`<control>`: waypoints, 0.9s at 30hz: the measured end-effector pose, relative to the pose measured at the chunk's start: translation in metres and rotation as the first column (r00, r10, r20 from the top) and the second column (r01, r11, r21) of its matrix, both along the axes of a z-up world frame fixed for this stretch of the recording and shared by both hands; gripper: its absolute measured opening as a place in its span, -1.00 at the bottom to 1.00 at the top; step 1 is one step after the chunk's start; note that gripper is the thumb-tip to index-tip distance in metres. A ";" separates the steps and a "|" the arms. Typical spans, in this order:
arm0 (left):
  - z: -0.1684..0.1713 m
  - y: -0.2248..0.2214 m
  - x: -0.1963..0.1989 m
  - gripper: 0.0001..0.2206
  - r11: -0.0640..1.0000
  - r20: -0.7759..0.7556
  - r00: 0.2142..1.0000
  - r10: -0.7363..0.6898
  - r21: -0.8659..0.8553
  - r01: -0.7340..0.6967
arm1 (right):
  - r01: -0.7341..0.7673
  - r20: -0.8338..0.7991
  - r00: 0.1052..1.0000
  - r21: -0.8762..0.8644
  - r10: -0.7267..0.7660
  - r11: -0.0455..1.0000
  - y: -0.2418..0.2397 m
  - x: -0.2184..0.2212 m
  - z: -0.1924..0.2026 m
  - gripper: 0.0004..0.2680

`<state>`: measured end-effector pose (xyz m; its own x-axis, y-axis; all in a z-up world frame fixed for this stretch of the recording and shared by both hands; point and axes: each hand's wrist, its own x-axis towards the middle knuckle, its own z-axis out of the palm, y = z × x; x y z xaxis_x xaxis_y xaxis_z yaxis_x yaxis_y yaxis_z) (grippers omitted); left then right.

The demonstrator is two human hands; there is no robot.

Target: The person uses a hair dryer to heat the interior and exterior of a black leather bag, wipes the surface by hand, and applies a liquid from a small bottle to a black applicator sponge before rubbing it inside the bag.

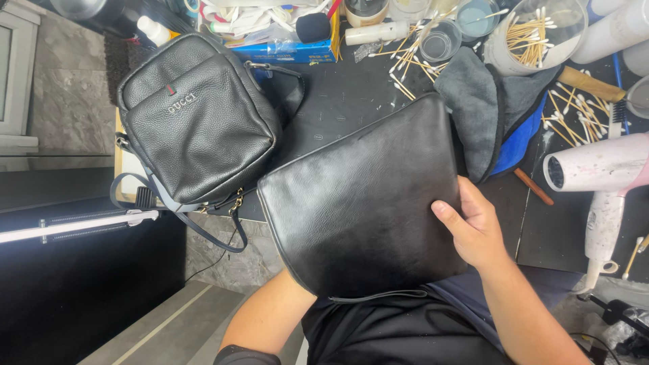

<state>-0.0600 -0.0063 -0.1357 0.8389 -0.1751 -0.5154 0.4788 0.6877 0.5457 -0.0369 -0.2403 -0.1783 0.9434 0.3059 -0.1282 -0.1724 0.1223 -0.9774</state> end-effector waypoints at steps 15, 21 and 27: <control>-0.012 0.016 -0.055 -0.48 0.984 -0.111 0.978 -0.175 -0.011 0.175 | -0.098 0.086 0.990 -0.108 0.108 0.989 0.009 -0.006 0.011 -0.73; -0.009 0.025 -0.059 -0.48 0.984 -0.119 0.976 -0.181 -0.017 0.180 | -0.102 0.099 0.988 -0.135 0.116 0.986 0.010 -0.008 0.013 -0.73; -0.012 0.008 -0.059 -0.48 0.975 -0.114 0.968 -0.222 -0.031 0.220 | -0.063 0.099 0.992 -0.199 0.084 0.978 0.017 -0.009 0.015 -0.75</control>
<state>-0.1187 0.0015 -0.1480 0.7131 -0.3597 -0.6018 0.6793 0.5666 0.4663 -0.0458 -0.2235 -0.1636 0.9306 0.3542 -0.0923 -0.0678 -0.0811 -0.9944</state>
